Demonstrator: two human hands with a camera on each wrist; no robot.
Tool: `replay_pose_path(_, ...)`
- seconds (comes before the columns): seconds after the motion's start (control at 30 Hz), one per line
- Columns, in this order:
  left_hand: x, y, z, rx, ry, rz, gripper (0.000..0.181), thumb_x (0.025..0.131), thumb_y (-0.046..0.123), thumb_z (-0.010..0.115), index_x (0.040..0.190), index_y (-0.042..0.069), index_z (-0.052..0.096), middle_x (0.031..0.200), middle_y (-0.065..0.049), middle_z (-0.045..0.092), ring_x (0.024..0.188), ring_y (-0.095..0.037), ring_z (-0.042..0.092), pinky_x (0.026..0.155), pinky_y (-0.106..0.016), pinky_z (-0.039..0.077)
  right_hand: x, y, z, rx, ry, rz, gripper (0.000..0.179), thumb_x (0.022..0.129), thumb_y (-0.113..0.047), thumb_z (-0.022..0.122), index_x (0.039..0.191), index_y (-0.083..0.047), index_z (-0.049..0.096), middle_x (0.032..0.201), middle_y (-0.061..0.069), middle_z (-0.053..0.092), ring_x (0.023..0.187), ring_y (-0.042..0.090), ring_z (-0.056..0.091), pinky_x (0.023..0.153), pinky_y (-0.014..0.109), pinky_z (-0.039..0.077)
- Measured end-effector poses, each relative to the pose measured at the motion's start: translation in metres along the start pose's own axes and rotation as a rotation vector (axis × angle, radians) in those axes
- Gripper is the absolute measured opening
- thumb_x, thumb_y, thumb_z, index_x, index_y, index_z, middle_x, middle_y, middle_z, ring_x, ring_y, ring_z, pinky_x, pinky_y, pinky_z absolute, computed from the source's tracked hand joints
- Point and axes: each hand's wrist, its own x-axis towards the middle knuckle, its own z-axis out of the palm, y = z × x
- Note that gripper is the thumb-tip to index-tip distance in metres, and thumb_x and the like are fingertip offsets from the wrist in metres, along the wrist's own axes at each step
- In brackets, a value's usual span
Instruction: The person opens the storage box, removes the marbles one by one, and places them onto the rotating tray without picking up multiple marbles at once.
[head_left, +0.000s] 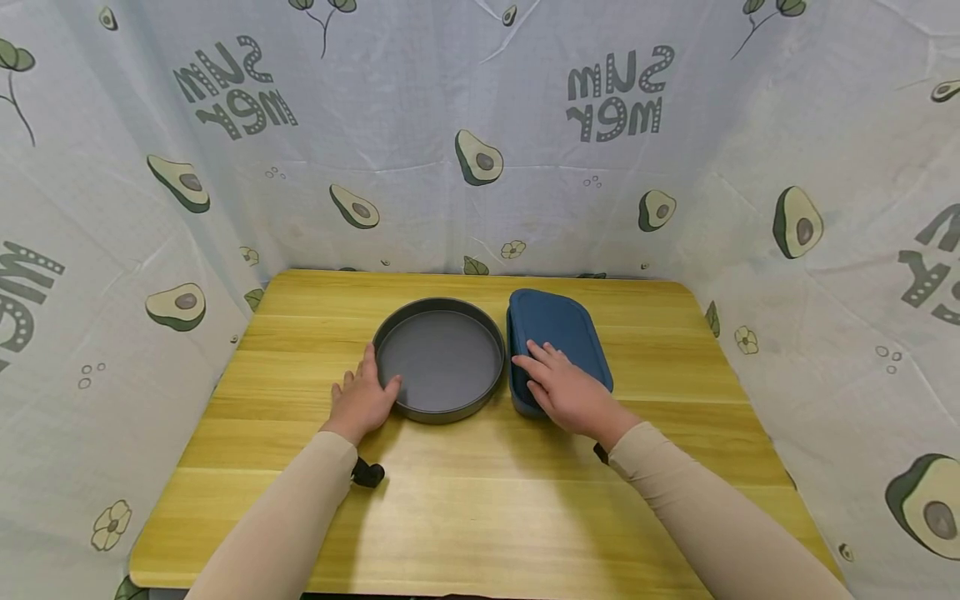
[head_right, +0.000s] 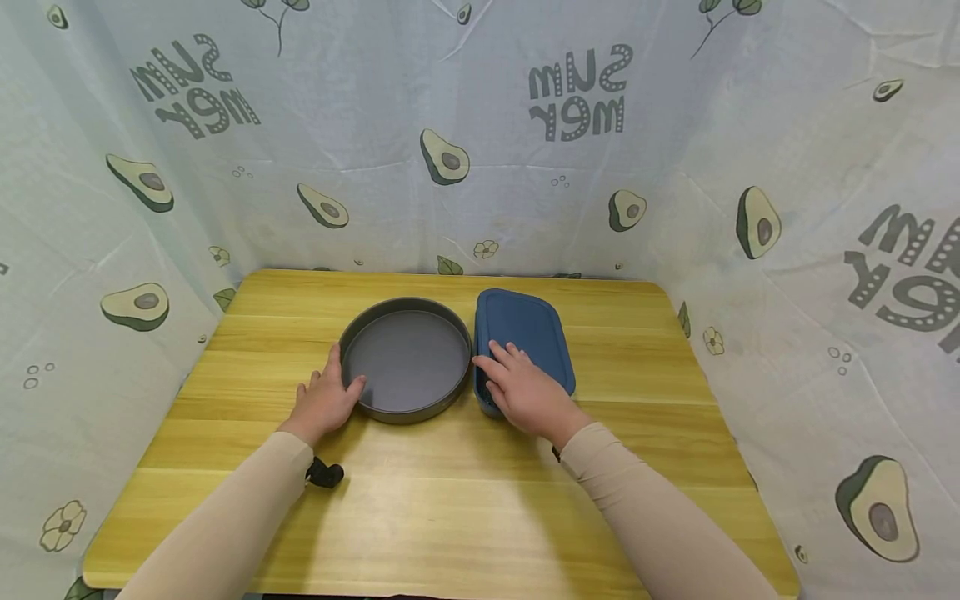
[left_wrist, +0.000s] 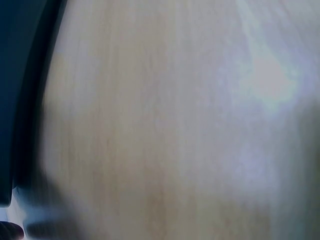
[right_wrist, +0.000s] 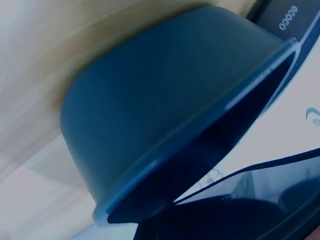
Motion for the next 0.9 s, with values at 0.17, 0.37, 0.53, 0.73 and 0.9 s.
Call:
replay_pose_path(0.17, 0.001, -0.001, 0.001, -0.010, -0.002, -0.005, 0.092, 0.108, 0.054, 0.042, 0.169, 0.016, -0.015, 0.174, -0.024, 0.018, 0.158, -0.058, 0.011, 0.125, -0.076, 0.001, -0.003, -0.002, -0.011, 0.043, 0.041, 0.039, 0.047, 0.113, -0.019, 0.046, 0.158, -0.005, 0.044, 0.170, 0.026, 0.031, 0.157, 0.049, 0.029, 0.126, 0.063, 0.028)
replay_pose_path(0.37, 0.002, -0.002, 0.001, -0.004, -0.002, -0.004, 0.092, 0.109, 0.054, 0.041, 0.169, 0.016, -0.017, 0.174, -0.025, 0.018, 0.158, -0.058, 0.011, 0.124, -0.077, 0.001, -0.006, 0.002, -0.017, 0.047, 0.108, 0.080, 0.048, 0.113, -0.016, 0.044, 0.160, -0.004, 0.041, 0.171, 0.024, 0.030, 0.158, 0.046, 0.030, 0.125, 0.061, 0.031)
replay_pose_path(0.53, 0.001, -0.001, 0.000, -0.016, -0.005, -0.008, 0.092, 0.108, 0.054, 0.041, 0.169, 0.016, -0.016, 0.174, -0.025, 0.017, 0.158, -0.058, 0.010, 0.125, -0.076, 0.000, -0.009, 0.005, -0.020, 0.063, 0.154, 0.093, 0.048, 0.113, -0.014, 0.044, 0.159, -0.002, 0.040, 0.170, 0.024, 0.031, 0.156, 0.045, 0.033, 0.125, 0.061, 0.032)
replay_pose_path(0.73, -0.001, 0.001, -0.001, -0.024, 0.000, -0.005, 0.091, 0.109, 0.053, 0.042, 0.170, 0.015, -0.013, 0.174, -0.026, 0.017, 0.158, -0.058, 0.010, 0.125, -0.076, 0.000, -0.013, 0.009, -0.025, 0.094, 0.170, 0.115, 0.049, 0.113, -0.015, 0.043, 0.160, -0.002, 0.038, 0.171, 0.023, 0.030, 0.156, 0.044, 0.034, 0.123, 0.060, 0.034)
replay_pose_path(0.9, 0.000, 0.000, 0.000, -0.026, 0.002, -0.004, 0.091, 0.109, 0.053, 0.042, 0.170, 0.016, -0.013, 0.174, -0.025, 0.018, 0.158, -0.058, 0.011, 0.125, -0.076, 0.000, -0.017, 0.014, -0.026, 0.103, 0.202, 0.138, 0.048, 0.113, -0.013, 0.042, 0.160, 0.000, 0.038, 0.171, 0.023, 0.030, 0.155, 0.043, 0.037, 0.122, 0.060, 0.037)
